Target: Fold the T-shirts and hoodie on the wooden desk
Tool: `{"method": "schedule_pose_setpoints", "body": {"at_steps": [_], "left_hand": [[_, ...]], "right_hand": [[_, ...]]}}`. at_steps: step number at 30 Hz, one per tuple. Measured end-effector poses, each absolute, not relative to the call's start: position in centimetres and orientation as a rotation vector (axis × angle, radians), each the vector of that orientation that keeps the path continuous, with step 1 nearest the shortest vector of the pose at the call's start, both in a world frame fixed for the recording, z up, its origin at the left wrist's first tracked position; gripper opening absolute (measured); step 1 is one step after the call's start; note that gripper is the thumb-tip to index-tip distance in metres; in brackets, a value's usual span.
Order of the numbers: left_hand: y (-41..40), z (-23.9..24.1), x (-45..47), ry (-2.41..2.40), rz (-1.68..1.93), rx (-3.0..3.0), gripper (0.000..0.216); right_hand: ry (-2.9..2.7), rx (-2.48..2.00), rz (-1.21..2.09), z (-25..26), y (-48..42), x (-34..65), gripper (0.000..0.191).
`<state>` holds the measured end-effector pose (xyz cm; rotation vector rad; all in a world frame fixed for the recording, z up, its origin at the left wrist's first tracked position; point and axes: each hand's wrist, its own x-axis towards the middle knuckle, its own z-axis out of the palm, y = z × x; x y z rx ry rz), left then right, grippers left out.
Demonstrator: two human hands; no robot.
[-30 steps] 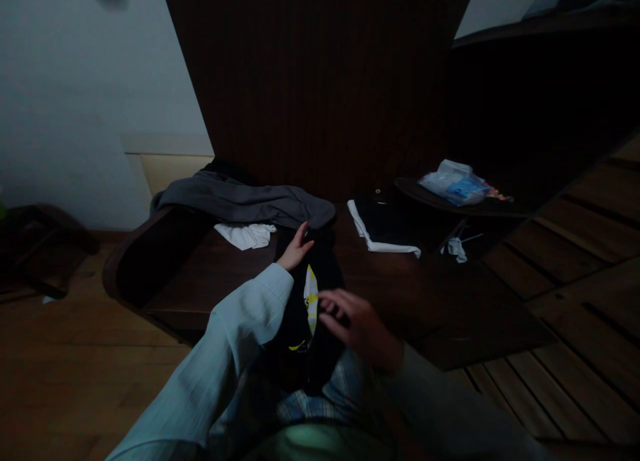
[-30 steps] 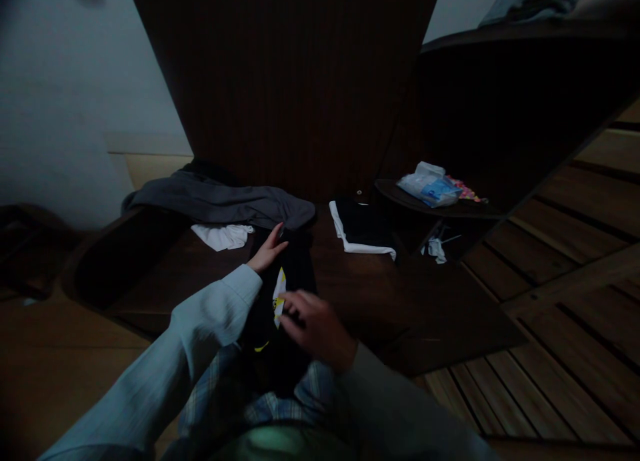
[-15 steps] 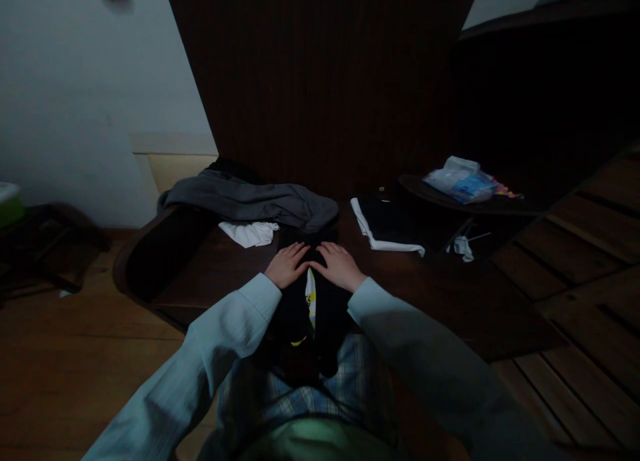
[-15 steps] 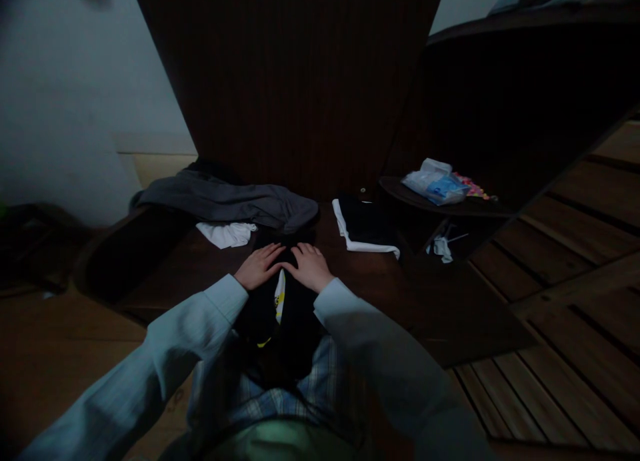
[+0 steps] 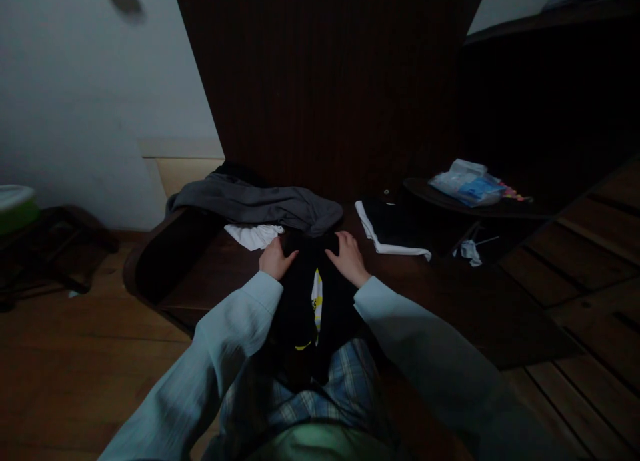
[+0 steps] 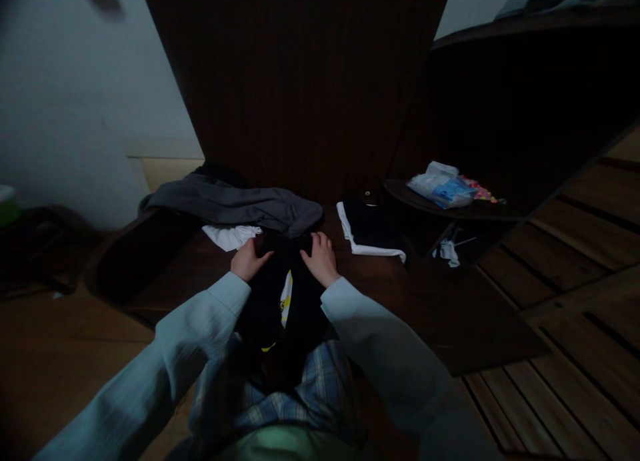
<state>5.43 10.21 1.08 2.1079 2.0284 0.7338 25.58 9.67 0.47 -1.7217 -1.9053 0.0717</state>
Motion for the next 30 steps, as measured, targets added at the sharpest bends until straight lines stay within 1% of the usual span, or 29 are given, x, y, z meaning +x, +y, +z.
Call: {"method": "schedule_pose_setpoints", "body": {"at_steps": [2,4,6,9,11,13,16,19,21,24,28,29,30], "left_hand": [[10.8,1.4,5.4,1.991,0.66,2.002,0.046],[11.9,1.9,5.3,1.922,0.561,1.895,0.038],[13.2,2.4,5.2,1.812,0.506,1.807,0.025],[14.6,2.9,5.3,1.705,0.526,1.757,0.019],[14.6,3.0,5.4,1.679,0.572,1.757,0.016],[14.2,3.1,5.5,1.656,0.617,1.762,0.012],[13.5,3.4,5.6,1.57,0.727,1.665,0.01],[13.2,4.1,5.8,1.402,0.866,1.449,0.018],[13.5,4.5,6.2,1.32,0.954,1.374,0.019],[14.4,4.9,6.9,1.248,1.07,1.419,0.018],[16.4,5.9,7.6,1.291,1.192,1.772,0.022],[16.9,6.3,7.8,1.31,1.205,1.893,0.023],[17.4,6.8,8.0,1.316,1.207,2.015,0.026]], "right_hand": [[-1.707,-1.846,0.155,1.0,9.9,26.7,0.052],[-1.615,-1.939,0.386,1.5,10.4,27.7,0.044],[-1.595,-1.941,0.662,1.9,11.0,28.4,0.034],[-1.582,-1.86,0.964,2.3,11.7,28.6,0.037],[-1.567,-1.837,1.056,2.6,11.7,28.4,0.038],[-1.546,-1.816,1.051,2.9,11.3,28.2,0.035],[-1.463,-1.712,1.085,3.5,10.4,28.0,0.023],[-1.366,-1.556,1.2,4.3,9.9,27.7,0.012],[-1.33,-1.48,1.18,4.7,10.1,27.5,0.012],[-1.351,-1.435,1.032,5.4,11.2,27.6,0.014],[-1.512,-1.496,0.676,7.2,13.4,28.2,0.008],[-1.554,-1.517,0.575,7.8,14.0,28.2,0.009],[-1.598,-1.524,0.492,8.4,14.7,28.2,0.015]]}}
